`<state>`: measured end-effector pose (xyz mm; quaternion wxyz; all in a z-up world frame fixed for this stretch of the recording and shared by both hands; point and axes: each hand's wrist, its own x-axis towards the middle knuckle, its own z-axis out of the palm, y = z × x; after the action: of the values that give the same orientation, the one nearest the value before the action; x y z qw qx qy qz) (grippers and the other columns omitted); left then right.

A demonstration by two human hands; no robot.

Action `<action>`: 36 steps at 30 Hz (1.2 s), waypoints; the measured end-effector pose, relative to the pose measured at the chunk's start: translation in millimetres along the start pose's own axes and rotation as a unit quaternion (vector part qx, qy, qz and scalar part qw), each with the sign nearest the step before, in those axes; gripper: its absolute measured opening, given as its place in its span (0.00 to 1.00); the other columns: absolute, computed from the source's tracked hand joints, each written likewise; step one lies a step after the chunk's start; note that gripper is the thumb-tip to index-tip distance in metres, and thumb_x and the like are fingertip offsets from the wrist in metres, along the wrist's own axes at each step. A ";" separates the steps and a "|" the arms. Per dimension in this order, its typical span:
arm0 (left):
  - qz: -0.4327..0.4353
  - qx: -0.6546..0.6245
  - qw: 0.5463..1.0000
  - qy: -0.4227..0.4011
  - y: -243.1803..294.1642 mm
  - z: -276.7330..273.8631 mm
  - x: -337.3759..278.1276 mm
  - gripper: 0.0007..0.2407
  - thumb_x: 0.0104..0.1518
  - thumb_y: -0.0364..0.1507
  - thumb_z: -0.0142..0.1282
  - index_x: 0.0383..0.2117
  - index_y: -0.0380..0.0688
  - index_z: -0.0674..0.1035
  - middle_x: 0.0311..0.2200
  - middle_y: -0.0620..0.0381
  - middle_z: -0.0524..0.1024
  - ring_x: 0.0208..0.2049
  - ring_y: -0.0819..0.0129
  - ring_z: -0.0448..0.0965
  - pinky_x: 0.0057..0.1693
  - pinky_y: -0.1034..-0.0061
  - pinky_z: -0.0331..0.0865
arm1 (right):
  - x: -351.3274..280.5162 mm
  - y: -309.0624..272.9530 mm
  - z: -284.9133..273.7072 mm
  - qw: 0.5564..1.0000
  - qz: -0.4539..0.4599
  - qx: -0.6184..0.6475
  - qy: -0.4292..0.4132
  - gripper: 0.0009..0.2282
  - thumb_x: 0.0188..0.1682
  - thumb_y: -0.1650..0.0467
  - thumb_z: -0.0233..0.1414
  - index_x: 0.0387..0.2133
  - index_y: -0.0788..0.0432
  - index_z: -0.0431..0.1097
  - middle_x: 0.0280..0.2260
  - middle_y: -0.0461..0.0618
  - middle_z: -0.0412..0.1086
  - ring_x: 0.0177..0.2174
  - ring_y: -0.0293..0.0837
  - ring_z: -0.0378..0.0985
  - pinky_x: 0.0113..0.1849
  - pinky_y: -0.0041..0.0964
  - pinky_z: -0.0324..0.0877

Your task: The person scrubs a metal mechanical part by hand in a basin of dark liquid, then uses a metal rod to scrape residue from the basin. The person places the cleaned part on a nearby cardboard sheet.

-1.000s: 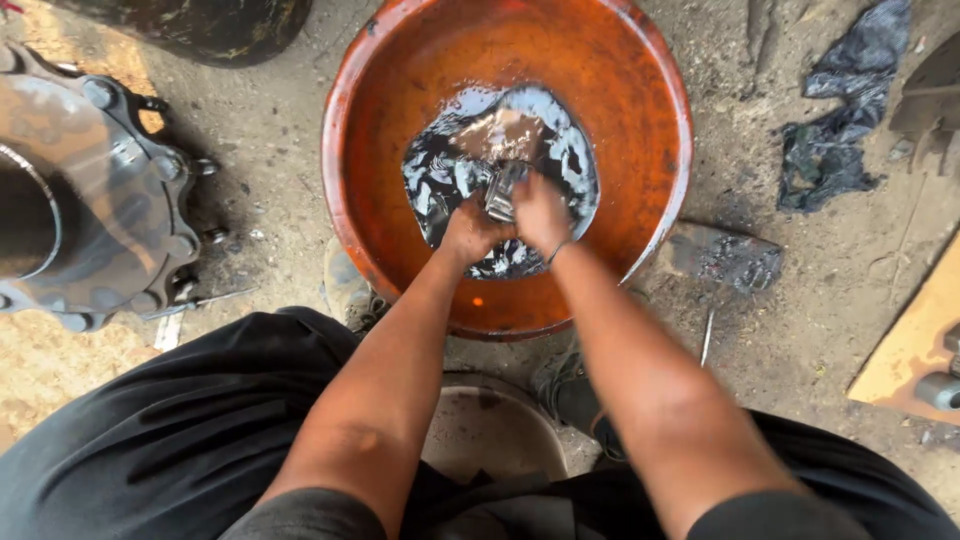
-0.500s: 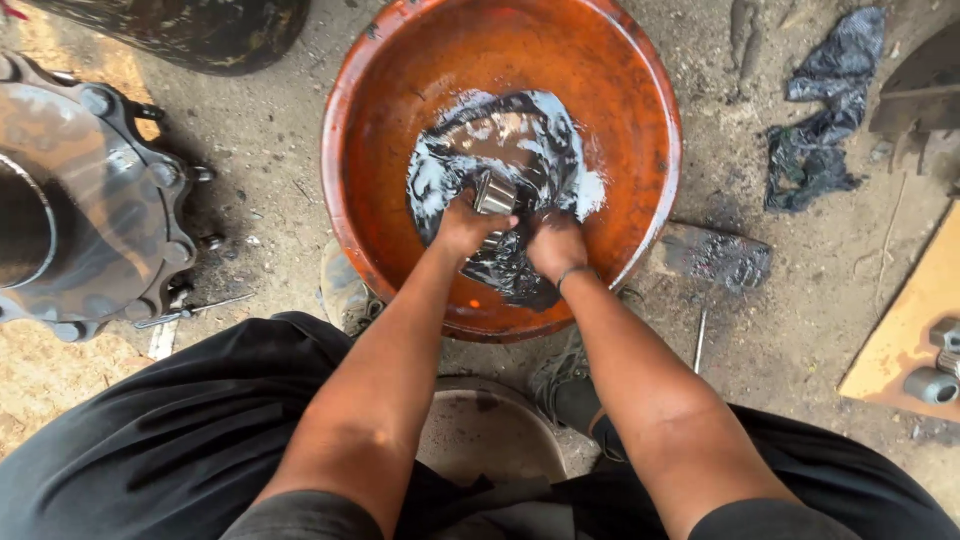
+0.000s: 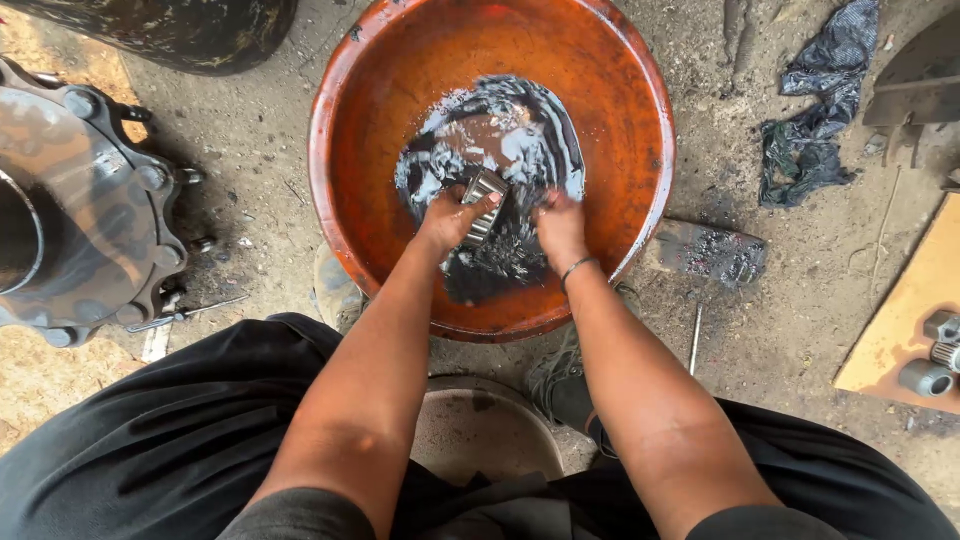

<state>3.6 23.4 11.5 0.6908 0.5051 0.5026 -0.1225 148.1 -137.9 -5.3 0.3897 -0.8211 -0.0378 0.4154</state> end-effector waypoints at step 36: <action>0.004 0.009 1.000 0.007 -7.3 0.5 0.2 0.30 0.43 0.39 0.76 0.49 0.30 0.78 0.44 0.46 0.81 0.43 0.61 0.82 0.51 0.70 0.74 | -15.8 6.5 -4.1 0.766 -0.207 -0.596 -0.120 0.24 0.43 0.70 0.53 0.57 0.58 0.69 0.58 0.68 0.62 0.55 0.65 0.68 0.53 0.54 0.69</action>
<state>-1.0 19.7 7.1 0.6828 0.5140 0.5049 -0.1209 139.0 -151.0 2.0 -0.1098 -0.8036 -0.4935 0.3140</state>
